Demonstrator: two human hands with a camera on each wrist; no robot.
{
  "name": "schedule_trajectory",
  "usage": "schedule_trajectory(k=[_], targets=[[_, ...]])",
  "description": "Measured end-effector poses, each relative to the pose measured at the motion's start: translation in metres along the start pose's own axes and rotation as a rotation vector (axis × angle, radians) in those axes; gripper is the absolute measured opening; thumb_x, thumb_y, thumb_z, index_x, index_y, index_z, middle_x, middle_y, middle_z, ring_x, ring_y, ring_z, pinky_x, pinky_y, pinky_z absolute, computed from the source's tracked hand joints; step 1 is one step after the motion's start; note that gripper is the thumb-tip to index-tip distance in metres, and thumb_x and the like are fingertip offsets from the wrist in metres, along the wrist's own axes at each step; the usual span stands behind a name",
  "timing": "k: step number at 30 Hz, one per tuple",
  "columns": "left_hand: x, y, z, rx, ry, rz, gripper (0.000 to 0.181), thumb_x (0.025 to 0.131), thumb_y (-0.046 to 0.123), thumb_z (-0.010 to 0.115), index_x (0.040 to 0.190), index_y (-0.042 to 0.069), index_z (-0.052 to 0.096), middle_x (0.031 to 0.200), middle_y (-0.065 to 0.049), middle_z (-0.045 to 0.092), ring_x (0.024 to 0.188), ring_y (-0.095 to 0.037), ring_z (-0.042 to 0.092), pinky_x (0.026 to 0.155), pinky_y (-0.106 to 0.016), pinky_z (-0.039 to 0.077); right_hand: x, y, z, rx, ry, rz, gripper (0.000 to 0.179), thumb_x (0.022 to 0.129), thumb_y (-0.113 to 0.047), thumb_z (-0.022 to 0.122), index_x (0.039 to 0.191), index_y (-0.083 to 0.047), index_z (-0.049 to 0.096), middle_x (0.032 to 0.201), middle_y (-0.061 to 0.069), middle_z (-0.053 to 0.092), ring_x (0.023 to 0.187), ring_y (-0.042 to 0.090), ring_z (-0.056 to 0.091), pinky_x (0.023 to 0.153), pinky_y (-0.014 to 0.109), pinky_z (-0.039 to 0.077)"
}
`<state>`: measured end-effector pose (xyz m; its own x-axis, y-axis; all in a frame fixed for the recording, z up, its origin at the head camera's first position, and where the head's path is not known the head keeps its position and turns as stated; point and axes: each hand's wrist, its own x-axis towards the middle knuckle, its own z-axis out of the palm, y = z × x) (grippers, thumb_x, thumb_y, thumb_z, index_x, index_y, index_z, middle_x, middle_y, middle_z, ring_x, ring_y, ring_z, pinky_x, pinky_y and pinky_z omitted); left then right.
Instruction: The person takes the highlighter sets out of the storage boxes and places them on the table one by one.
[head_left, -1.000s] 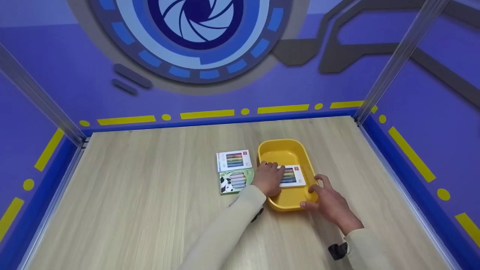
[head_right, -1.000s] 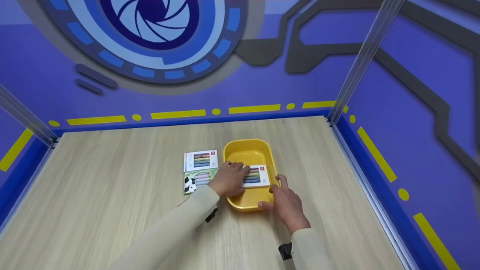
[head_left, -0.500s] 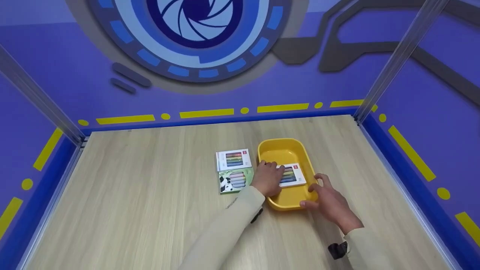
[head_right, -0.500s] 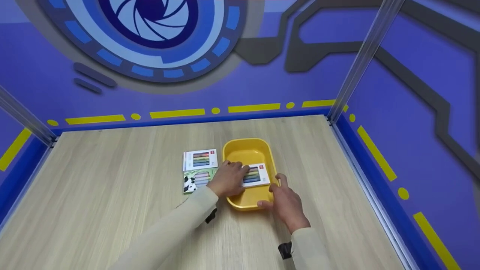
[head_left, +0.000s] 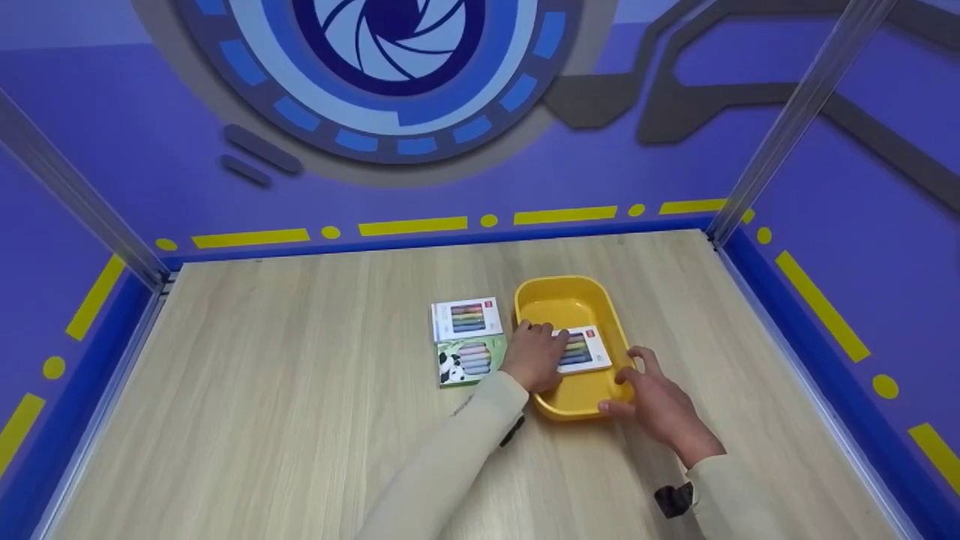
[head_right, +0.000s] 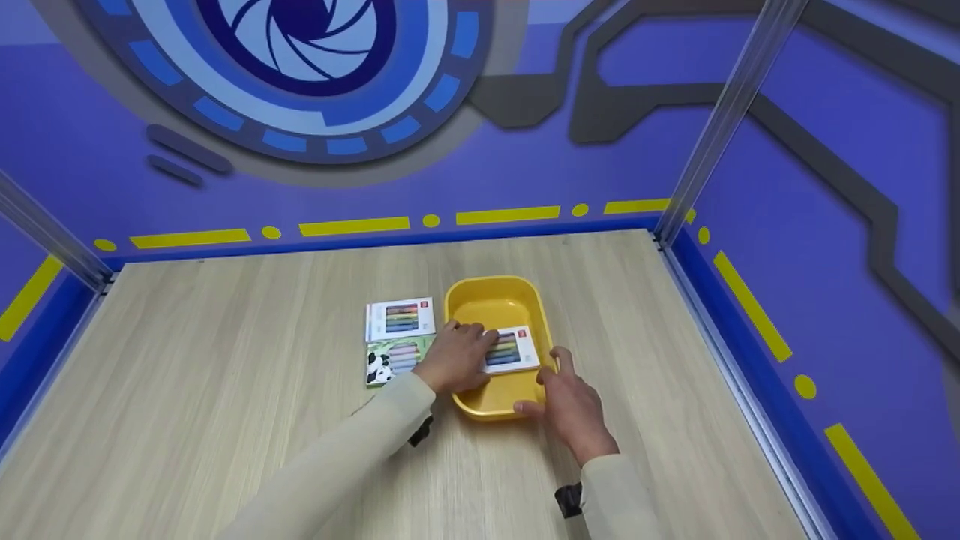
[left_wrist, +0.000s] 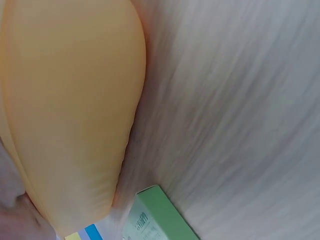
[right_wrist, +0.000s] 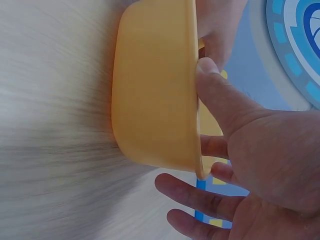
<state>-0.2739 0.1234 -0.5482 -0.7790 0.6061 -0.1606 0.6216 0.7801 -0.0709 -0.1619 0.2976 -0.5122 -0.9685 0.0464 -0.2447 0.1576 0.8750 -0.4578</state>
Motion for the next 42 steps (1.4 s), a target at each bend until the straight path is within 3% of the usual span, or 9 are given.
schedule_trajectory(k=[9, 20, 32, 42], targets=[[-0.003, -0.003, 0.000, -0.074, 0.047, 0.011, 0.065, 0.082, 0.047, 0.066, 0.140, 0.026, 0.044, 0.130, -0.001, 0.057, 0.118, -0.018, 0.052, 0.108, -0.038, 0.034, 0.002, 0.001, 0.002, 0.001, 0.020, 0.001, 0.051, 0.079, -0.043, 0.076, 0.113, -0.009, 0.063, 0.152, 0.011, 0.023, 0.102, 0.026, 0.057, 0.093, 0.046, 0.054], [-0.005, -0.007, -0.006, -0.225, 0.043, 0.033, 0.067, 0.086, 0.040, 0.068, 0.145, 0.026, 0.040, 0.143, -0.004, 0.047, 0.131, -0.020, 0.044, 0.119, -0.036, 0.028, 0.002, 0.002, 0.003, 0.008, 0.007, 0.013, 0.053, 0.079, -0.047, 0.075, 0.114, -0.009, 0.062, 0.153, 0.011, 0.021, 0.104, 0.027, 0.056, 0.094, 0.047, 0.053], [-0.013, -0.013, -0.013, -0.225, 0.096, 0.066, 0.068, 0.086, 0.041, 0.069, 0.145, 0.026, 0.038, 0.145, -0.004, 0.043, 0.132, -0.020, 0.041, 0.120, -0.037, 0.028, 0.003, 0.002, 0.003, -0.007, -0.005, 0.016, 0.053, 0.080, -0.047, 0.075, 0.115, -0.010, 0.063, 0.153, 0.012, 0.021, 0.106, 0.028, 0.056, 0.095, 0.047, 0.053], [-0.020, -0.016, -0.023, -0.263, 0.075, 0.046, 0.068, 0.086, 0.041, 0.068, 0.145, 0.029, 0.036, 0.151, -0.003, 0.038, 0.140, -0.021, 0.036, 0.121, -0.038, 0.027, 0.002, 0.002, 0.001, -0.013, 0.010, -0.027, 0.049, 0.080, -0.043, 0.076, 0.113, -0.008, 0.063, 0.151, 0.012, 0.022, 0.102, 0.027, 0.056, 0.091, 0.043, 0.055]])
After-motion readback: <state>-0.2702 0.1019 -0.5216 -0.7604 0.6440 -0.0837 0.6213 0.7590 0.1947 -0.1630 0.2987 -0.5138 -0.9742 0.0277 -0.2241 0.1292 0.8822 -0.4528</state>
